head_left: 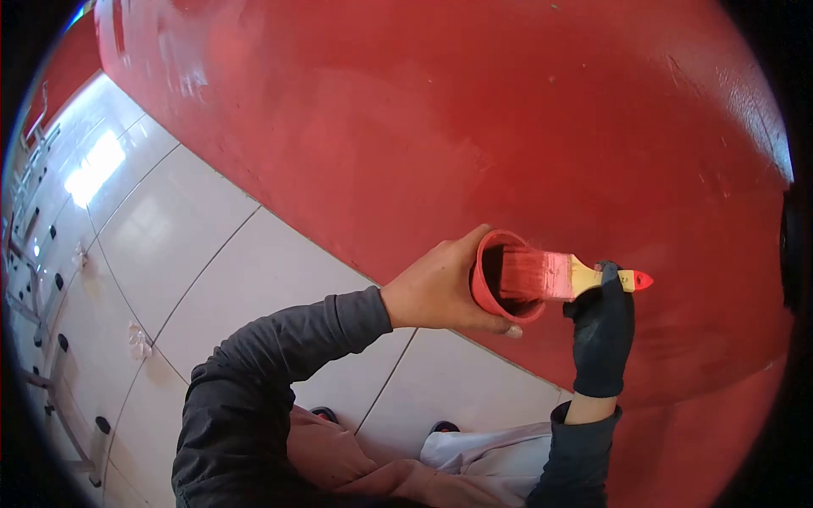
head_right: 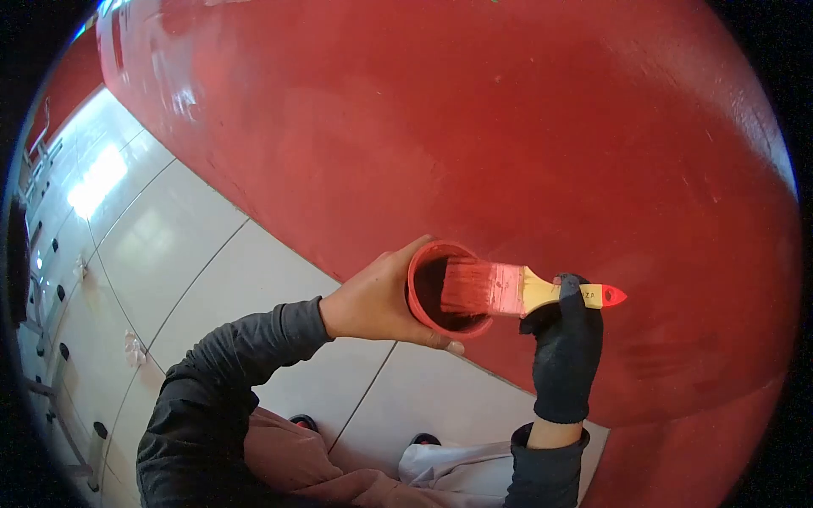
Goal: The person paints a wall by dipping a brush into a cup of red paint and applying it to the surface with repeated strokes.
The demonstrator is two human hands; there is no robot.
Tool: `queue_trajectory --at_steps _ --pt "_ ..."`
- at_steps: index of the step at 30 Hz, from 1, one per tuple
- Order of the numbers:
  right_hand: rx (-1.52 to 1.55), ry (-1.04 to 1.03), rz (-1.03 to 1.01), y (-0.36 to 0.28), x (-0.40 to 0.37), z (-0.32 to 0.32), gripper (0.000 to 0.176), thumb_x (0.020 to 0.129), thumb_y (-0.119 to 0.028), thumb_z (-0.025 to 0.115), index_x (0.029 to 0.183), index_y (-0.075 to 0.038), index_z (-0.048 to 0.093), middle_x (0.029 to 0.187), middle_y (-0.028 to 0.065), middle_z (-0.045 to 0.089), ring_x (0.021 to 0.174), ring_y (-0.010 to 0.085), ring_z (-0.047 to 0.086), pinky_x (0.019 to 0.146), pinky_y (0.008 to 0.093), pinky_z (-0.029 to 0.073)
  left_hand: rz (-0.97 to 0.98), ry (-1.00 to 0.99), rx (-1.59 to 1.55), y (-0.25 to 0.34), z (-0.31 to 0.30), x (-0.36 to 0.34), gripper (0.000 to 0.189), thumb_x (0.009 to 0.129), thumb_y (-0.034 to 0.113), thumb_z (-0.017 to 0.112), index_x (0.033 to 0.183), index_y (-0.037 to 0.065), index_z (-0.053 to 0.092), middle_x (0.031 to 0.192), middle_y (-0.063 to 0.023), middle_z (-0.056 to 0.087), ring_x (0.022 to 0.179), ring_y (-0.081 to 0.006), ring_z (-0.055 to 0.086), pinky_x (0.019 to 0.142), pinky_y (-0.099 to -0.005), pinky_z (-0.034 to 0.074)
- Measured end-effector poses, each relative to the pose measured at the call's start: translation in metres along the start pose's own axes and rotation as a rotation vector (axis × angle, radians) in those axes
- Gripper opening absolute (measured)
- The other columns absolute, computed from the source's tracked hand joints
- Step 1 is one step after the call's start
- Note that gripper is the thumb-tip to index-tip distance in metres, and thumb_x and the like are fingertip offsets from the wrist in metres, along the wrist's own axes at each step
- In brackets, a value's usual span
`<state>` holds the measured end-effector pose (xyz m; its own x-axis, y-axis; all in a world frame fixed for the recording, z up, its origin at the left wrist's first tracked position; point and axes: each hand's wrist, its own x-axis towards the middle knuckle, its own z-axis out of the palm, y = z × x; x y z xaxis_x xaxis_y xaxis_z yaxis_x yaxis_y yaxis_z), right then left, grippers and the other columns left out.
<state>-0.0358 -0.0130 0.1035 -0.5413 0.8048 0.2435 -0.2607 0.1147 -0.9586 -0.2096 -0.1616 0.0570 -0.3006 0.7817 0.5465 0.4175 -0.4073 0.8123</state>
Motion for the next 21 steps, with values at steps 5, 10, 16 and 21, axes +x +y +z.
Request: queue_trajectory --at_steps 5,10,16,21 --pt "-0.036 -0.088 -0.119 -0.009 0.012 0.05 0.027 0.097 -0.026 0.053 0.111 -0.003 0.052 0.091 0.0073 0.056 0.074 0.0159 0.058 0.06 0.0298 0.049 -0.104 0.087 -0.018 0.001 -0.033 0.002 0.083 0.057 0.038 0.09 0.118 0.0 0.049 0.103 -0.0162 0.064 0.094 -0.027 0.065 0.081 -0.0357 0.052" --pt "-0.055 -0.164 -0.442 -0.021 0.036 0.11 0.023 0.095 -0.017 0.058 0.111 -0.001 0.055 0.096 0.0073 0.06 0.08 0.0148 0.061 0.064 0.0286 0.053 -0.15 0.194 0.048 -0.008 -0.059 -0.006 0.081 0.056 0.036 0.09 0.116 0.001 0.05 0.1 -0.0149 0.065 0.09 -0.026 0.065 0.078 -0.0345 0.052" --pt "-0.489 -0.264 -0.967 -0.011 0.081 0.178 0.012 0.088 -0.008 0.066 0.098 -0.001 0.062 0.088 0.0043 0.064 0.08 0.0119 0.061 0.071 0.0265 0.05 -0.205 0.185 0.112 -0.033 -0.062 -0.02 0.079 0.057 0.032 0.091 0.118 0.003 0.05 0.101 -0.0114 0.064 0.094 -0.0229 0.063 0.081 -0.034 0.051" --pt "-0.461 -0.243 -1.271 -0.057 0.062 0.182 0.011 0.088 -0.01 0.067 0.094 -0.002 0.063 0.086 0.0056 0.064 0.08 0.011 0.062 0.073 0.0258 0.049 -0.21 0.122 0.114 -0.043 -0.053 -0.032 0.077 0.059 0.033 0.091 0.117 0.004 0.05 0.101 -0.012 0.065 0.094 -0.0238 0.064 0.08 -0.0351 0.052"
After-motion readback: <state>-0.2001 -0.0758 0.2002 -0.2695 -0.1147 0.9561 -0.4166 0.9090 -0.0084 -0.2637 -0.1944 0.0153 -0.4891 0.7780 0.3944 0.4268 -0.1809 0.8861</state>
